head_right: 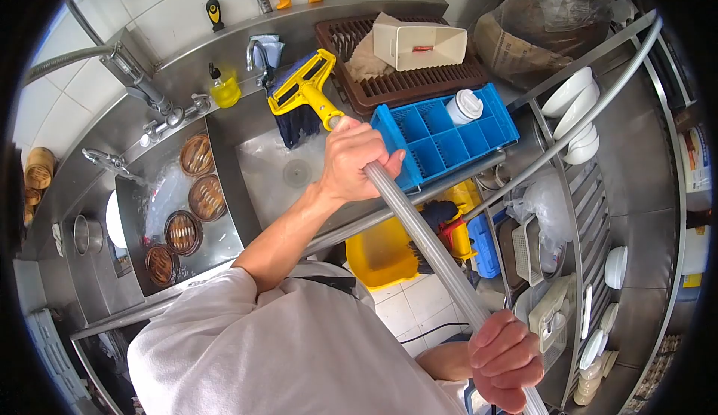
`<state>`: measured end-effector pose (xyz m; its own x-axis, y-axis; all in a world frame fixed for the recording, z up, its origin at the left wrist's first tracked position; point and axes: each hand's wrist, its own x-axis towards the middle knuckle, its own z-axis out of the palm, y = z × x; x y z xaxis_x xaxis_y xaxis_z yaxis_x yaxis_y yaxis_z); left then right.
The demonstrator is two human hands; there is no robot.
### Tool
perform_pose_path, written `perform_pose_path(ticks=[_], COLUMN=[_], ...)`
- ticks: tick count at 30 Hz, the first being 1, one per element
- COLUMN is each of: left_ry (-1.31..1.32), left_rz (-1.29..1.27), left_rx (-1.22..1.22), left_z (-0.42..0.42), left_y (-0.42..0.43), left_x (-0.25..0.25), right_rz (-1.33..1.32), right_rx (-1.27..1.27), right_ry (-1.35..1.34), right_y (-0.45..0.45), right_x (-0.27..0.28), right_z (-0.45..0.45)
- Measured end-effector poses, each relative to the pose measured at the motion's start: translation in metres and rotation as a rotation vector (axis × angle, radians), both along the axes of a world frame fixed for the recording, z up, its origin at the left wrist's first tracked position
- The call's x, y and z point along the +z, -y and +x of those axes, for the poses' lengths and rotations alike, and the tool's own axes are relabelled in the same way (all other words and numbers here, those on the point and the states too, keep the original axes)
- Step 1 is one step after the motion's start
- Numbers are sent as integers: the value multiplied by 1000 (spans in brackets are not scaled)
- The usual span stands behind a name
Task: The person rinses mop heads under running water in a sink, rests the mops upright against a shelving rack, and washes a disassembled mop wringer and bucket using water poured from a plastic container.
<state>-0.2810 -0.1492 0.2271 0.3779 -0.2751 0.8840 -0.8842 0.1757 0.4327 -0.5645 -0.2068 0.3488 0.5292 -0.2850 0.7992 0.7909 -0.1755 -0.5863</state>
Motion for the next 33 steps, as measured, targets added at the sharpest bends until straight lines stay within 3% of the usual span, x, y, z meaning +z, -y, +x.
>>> perform_pose_path(ticks=[13, 18, 22, 26, 28, 30, 32, 33], left_ry=[-37, -99, -176, -262, -346, -322, -893, -1204], left_rz=[26, 77, 153, 397, 666, 767, 650, 504], left_rx=[-35, -44, -41, -17, -217, -259, -348, -241], left_z=[22, 39, 52, 88, 111, 116, 136, 161], left_y=[6, 12, 20, 17, 0, -36, -65, -73], left_x=[-12, -36, -68, -125, -161, -170, -195, -203], right_rz=[16, 6, -4, 114, 194, 282, 333, 337], right_rx=[-44, -89, 15, -55, -168, -219, -215, -211], right_ry=[31, 23, -59, -233, -320, -490, -473, -465], right_y=[3, 13, 20, 29, 31, 29, 25, 28], right_x=[2, -6, -17, -71, -125, -163, -178, -176], right_z=[41, 72, 102, 144, 168, 179, 177, 183])
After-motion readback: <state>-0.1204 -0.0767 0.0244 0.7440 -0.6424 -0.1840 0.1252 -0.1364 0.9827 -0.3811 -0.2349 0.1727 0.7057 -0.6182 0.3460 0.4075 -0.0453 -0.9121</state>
